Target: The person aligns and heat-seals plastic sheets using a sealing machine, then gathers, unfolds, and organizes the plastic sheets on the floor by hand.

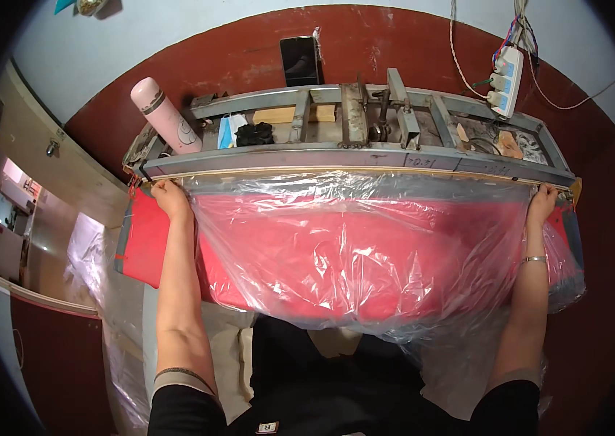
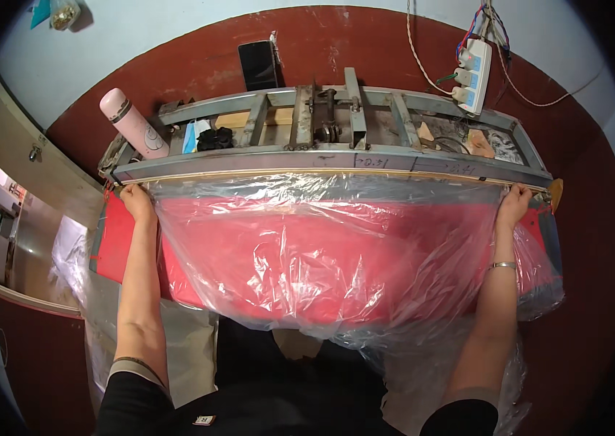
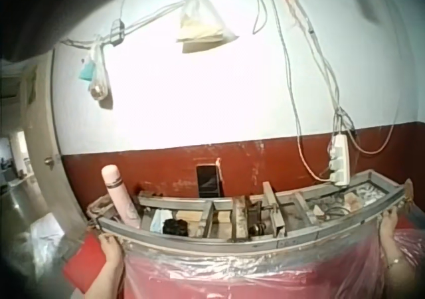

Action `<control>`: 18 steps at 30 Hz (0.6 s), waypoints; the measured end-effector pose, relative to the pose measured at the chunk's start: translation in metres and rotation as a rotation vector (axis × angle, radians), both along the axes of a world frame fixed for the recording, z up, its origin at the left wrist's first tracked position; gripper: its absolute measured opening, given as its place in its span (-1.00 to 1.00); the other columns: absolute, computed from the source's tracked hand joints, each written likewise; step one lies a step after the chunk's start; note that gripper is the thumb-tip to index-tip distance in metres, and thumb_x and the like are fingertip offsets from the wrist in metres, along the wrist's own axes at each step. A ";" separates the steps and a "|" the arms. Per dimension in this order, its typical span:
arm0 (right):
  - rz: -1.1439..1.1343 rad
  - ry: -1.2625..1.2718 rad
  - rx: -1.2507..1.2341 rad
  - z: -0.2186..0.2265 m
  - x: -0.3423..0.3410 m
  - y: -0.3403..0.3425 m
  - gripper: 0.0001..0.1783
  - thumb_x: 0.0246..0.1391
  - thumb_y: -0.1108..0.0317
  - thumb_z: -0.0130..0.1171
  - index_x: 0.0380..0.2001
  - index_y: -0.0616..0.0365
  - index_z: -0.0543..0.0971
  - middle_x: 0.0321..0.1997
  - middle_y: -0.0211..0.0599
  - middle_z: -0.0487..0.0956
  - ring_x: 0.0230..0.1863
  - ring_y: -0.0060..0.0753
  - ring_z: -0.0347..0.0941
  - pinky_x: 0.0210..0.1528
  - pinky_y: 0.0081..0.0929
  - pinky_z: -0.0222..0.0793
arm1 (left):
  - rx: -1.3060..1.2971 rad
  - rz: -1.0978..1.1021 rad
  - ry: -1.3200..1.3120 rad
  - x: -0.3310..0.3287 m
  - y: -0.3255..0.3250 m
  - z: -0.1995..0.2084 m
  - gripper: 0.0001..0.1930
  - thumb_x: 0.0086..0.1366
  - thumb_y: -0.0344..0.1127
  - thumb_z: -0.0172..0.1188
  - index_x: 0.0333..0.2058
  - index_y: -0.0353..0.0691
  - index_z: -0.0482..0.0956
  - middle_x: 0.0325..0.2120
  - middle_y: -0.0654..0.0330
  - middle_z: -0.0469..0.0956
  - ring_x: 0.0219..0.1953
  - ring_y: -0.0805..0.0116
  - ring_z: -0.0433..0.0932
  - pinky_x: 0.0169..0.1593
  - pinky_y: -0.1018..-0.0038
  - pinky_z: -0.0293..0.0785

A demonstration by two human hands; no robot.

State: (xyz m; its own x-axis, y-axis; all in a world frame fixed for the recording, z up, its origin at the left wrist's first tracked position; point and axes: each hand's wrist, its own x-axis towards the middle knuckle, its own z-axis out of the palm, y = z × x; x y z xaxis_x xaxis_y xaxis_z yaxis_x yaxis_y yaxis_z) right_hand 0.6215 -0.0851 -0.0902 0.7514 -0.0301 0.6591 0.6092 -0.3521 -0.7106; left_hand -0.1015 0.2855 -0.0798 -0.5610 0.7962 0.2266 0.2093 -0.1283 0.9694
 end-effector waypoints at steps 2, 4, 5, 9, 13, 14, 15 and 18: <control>0.186 0.178 0.055 0.009 -0.018 0.000 -0.75 0.07 0.26 0.00 -0.37 0.27 0.44 -0.48 -0.33 0.47 -0.36 -0.47 0.38 -0.18 -0.55 0.26 | 0.091 -0.015 -0.003 -0.015 -0.002 -0.010 -0.79 0.19 -0.29 -0.03 -0.35 -0.36 0.35 -0.48 0.04 0.44 -0.42 0.24 0.42 -0.25 0.36 0.35; 0.334 0.205 -0.064 0.025 -0.034 -0.006 -0.75 0.07 0.27 0.02 -0.40 0.28 0.46 -0.47 -0.34 0.48 -0.35 -0.49 0.38 -0.18 -0.57 0.26 | 0.189 -0.025 -0.004 -0.031 -0.012 -0.015 -0.78 0.19 -0.28 -0.01 -0.37 -0.37 0.37 -0.51 0.05 0.45 -0.47 0.23 0.42 -0.30 0.34 0.35; 0.439 0.221 -0.203 0.037 -0.039 -0.025 -0.75 0.07 0.28 0.04 -0.43 0.30 0.48 -0.47 -0.35 0.48 -0.35 -0.52 0.38 -0.18 -0.58 0.26 | 0.147 -0.081 0.181 -0.006 -0.028 -0.014 -0.76 0.19 -0.25 0.01 -0.41 -0.38 0.38 -0.55 0.09 0.44 -0.50 0.28 0.40 -0.34 0.38 0.34; 0.474 -0.148 -0.318 0.074 -0.106 -0.061 -0.75 0.06 0.30 0.10 -0.47 0.33 0.49 -0.46 -0.37 0.48 -0.34 -0.59 0.36 -0.19 -0.61 0.26 | -0.169 -0.232 0.965 -0.017 -0.062 0.010 -0.68 0.20 -0.19 0.06 -0.51 -0.40 0.40 -0.61 0.14 0.41 -0.53 0.43 0.34 -0.42 0.45 0.30; 0.280 0.018 -0.103 0.074 -0.130 -0.142 -0.77 0.05 0.33 0.14 -0.39 0.34 0.52 -0.39 -0.38 0.51 -0.28 -0.59 0.37 -0.13 -0.63 0.26 | 0.105 -0.688 0.171 0.001 -0.142 0.052 -0.79 0.24 -0.29 0.02 -0.39 -0.36 0.44 -0.46 0.27 0.44 -0.39 0.52 0.35 -0.26 0.55 0.27; 0.261 0.054 -0.025 0.060 -0.115 -0.181 -0.74 0.08 0.29 0.11 -0.33 0.33 0.52 -0.35 -0.38 0.51 -0.27 -0.59 0.37 -0.13 -0.63 0.26 | 0.113 -0.723 0.091 0.009 -0.167 0.065 -0.81 0.25 -0.30 -0.01 -0.38 -0.34 0.44 -0.42 0.29 0.44 -0.33 0.53 0.35 -0.20 0.57 0.26; 0.233 0.087 0.047 0.044 -0.103 -0.222 -0.70 0.10 0.26 0.08 -0.26 0.31 0.51 -0.31 -0.39 0.51 -0.26 -0.59 0.37 -0.13 -0.63 0.27 | 0.113 -0.765 0.006 0.017 -0.190 0.071 -0.83 0.26 -0.32 -0.03 -0.36 -0.33 0.44 -0.37 0.30 0.44 -0.28 0.53 0.35 -0.13 0.59 0.24; -0.050 0.132 0.167 -0.032 -0.079 -0.316 -0.61 0.17 0.20 -0.04 -0.08 0.30 0.43 -0.13 -0.22 0.47 -0.12 -0.42 0.38 0.00 -0.54 0.24 | 0.209 -0.856 -0.198 0.007 -0.258 0.074 -0.78 0.28 -0.25 -0.03 -0.26 -0.31 0.43 -0.32 0.25 0.44 -0.24 0.51 0.37 -0.07 0.55 0.26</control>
State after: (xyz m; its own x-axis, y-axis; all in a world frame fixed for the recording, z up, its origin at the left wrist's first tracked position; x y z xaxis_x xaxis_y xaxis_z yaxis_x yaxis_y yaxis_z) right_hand 0.5427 -0.4009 -0.1224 0.8259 -0.1698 0.5376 0.4915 -0.2505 -0.8341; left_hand -0.0945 0.0274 -0.0062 0.1609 0.9126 0.3758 -0.2072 -0.3410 0.9170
